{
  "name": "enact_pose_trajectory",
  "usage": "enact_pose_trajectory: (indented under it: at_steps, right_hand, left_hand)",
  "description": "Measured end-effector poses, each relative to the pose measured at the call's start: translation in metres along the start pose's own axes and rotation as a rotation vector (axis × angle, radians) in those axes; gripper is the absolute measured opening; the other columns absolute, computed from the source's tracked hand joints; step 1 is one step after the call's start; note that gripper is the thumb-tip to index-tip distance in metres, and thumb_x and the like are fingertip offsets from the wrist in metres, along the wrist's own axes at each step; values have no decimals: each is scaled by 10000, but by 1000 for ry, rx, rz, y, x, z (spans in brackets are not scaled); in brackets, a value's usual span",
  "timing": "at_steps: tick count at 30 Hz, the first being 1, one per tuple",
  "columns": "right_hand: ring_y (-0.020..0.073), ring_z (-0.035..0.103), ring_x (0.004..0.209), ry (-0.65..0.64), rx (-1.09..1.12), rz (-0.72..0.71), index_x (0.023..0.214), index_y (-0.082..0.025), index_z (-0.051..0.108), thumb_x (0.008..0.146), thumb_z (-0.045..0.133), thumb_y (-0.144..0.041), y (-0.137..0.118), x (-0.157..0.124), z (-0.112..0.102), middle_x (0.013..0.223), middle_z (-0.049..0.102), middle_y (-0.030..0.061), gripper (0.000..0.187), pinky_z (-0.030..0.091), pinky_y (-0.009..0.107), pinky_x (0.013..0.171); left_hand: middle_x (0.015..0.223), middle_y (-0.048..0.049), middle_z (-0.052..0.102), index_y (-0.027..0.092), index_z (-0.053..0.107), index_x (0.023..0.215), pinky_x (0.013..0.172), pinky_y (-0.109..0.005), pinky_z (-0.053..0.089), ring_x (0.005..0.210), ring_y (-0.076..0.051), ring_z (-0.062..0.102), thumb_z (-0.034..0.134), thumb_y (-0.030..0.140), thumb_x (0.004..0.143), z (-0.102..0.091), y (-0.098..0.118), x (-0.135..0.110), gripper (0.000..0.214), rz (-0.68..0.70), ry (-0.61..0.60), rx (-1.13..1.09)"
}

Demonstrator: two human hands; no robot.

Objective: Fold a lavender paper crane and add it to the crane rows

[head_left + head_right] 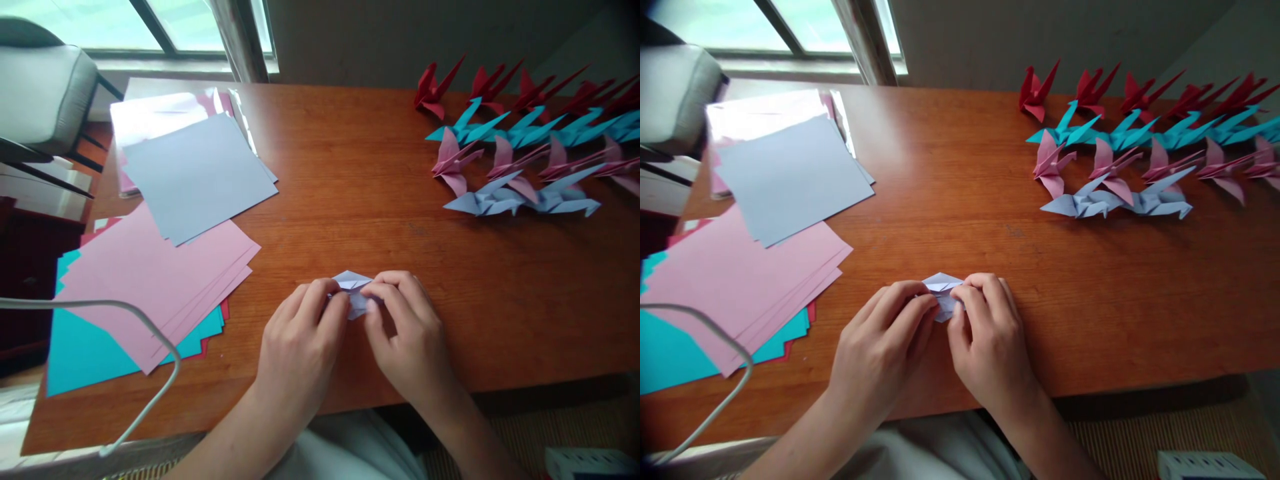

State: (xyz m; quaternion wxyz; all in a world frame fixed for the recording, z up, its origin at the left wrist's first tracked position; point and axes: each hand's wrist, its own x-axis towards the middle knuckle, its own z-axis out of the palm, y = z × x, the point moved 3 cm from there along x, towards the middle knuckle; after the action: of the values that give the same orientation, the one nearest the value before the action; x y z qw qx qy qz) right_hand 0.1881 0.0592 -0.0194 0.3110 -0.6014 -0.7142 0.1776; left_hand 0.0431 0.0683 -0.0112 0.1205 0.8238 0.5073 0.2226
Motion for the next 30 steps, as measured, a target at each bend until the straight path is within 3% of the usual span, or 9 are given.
enact_pose_trajectory:
  at_steps: [4,12,15,20,30]
  right_hand:
    - [244,584,959,-7,-36,-7,1011,-155,620,947,571,-153,-1,1,1,1012,583,109,80,496,388,860]
    - [236,583,951,-6,-14,2,1014,-179,620,936,588,-159,3,0,2,1012,585,93,86,503,382,854]
    - [233,586,957,2,6,-3,1041,-187,623,934,595,-156,4,0,2,1018,594,89,115,511,382,863]
    - [233,589,974,57,24,-39,1067,-195,632,919,609,-137,1,0,-2,1026,610,85,161,518,394,884]
    - [298,572,1075,43,-118,-83,1209,-221,621,893,648,-192,7,3,-3,1155,626,115,319,505,484,932]
  left_hand:
    - [1020,-80,666,159,645,964,751,-348,521,872,-226,625,494,157,996,-1,1,-1,154,24,-6,-2]
    - [1054,-94,664,141,630,1058,768,-350,532,906,-232,626,434,83,987,-2,-7,-4,217,62,-22,-45]
    - [1070,-88,669,138,626,1095,795,-336,528,927,-222,625,476,57,962,-4,-12,-6,216,62,-11,-94]
    - [1103,-88,690,150,633,1125,917,-312,521,1023,-201,635,536,-13,914,-15,-13,-15,284,155,116,-149]
    - [1221,-131,706,114,643,1186,960,-393,552,1106,-256,643,544,7,896,-13,-8,-29,325,229,78,-63]
